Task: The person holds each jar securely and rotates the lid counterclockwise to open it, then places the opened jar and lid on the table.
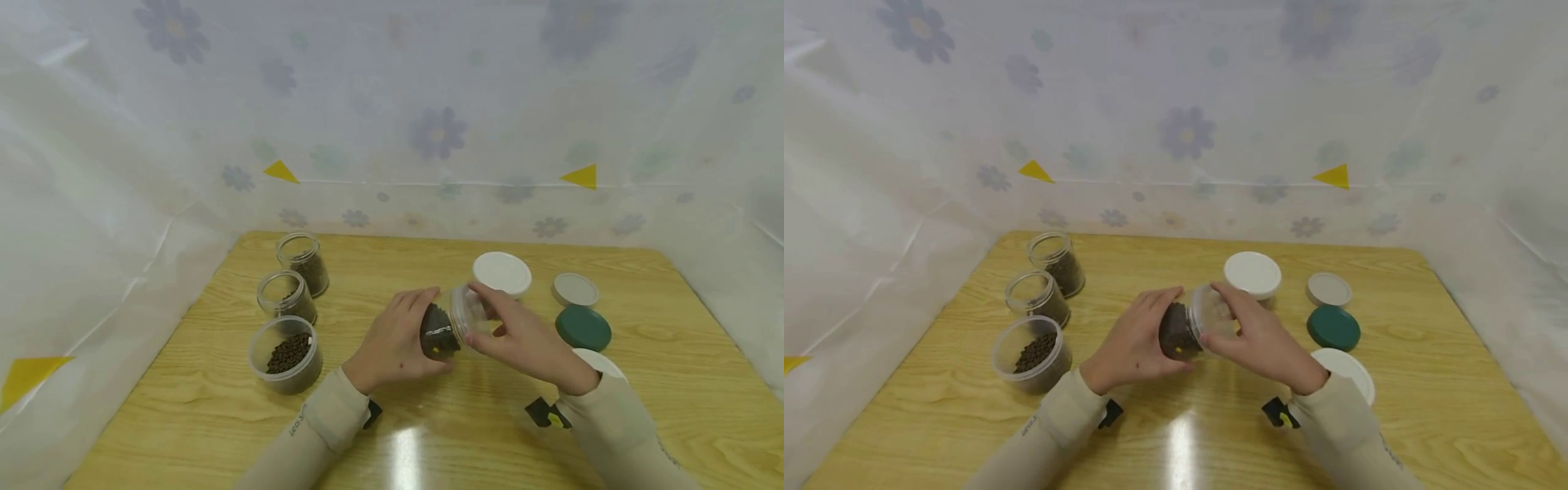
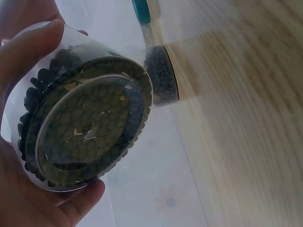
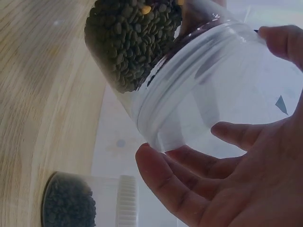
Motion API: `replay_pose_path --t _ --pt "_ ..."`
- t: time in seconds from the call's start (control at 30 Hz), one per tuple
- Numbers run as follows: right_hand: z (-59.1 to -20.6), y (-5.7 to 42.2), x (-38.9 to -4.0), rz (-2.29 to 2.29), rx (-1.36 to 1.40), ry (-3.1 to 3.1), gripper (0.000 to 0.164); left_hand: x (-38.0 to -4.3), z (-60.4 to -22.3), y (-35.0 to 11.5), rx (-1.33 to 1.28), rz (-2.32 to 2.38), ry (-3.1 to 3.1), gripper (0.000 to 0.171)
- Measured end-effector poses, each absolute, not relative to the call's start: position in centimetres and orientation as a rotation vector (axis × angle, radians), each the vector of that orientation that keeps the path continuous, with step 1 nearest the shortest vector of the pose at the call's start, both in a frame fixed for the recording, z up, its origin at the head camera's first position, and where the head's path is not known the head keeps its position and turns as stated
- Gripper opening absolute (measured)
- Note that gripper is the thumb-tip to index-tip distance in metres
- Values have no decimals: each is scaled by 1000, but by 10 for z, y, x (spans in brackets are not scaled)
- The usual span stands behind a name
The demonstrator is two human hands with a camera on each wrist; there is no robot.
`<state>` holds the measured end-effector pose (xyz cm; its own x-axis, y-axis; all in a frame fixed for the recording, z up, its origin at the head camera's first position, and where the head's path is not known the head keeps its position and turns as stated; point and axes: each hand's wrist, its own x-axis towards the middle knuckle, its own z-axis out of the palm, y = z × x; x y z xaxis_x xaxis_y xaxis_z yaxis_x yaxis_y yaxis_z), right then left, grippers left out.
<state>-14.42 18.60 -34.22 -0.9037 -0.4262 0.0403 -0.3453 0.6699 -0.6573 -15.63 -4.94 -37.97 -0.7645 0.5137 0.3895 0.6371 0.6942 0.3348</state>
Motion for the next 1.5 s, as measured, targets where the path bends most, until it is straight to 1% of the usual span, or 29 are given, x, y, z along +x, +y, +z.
replay_pose_path --t 0.1,0.27,0.53,0.77,1.2,1.3,1.5 --pt "-343 186 -145 -1085 -701 2743 81 -156 -380 -50 -914 -670 -2633 110" --pt "-343 186 -145 -1072 -720 2742 80 -157 -380 -51 -917 -641 -2624 109" --pt "-349 188 -144 -1096 -754 2735 74 -157 -381 -51 -891 -648 -2646 110" --pt "-348 186 -145 -1121 -627 2779 65 -156 -382 -51 -883 -645 -2641 110" --pt "-336 183 -145 -977 -320 2715 73 -154 -383 -51 -891 -551 -2640 110" --pt "-336 182 -146 -959 -299 2697 72 -154 -382 -51 -898 -543 -2636 110" --pt "-339 180 -147 -875 -350 2709 78 -153 -384 -51 -901 -509 -2638 111"
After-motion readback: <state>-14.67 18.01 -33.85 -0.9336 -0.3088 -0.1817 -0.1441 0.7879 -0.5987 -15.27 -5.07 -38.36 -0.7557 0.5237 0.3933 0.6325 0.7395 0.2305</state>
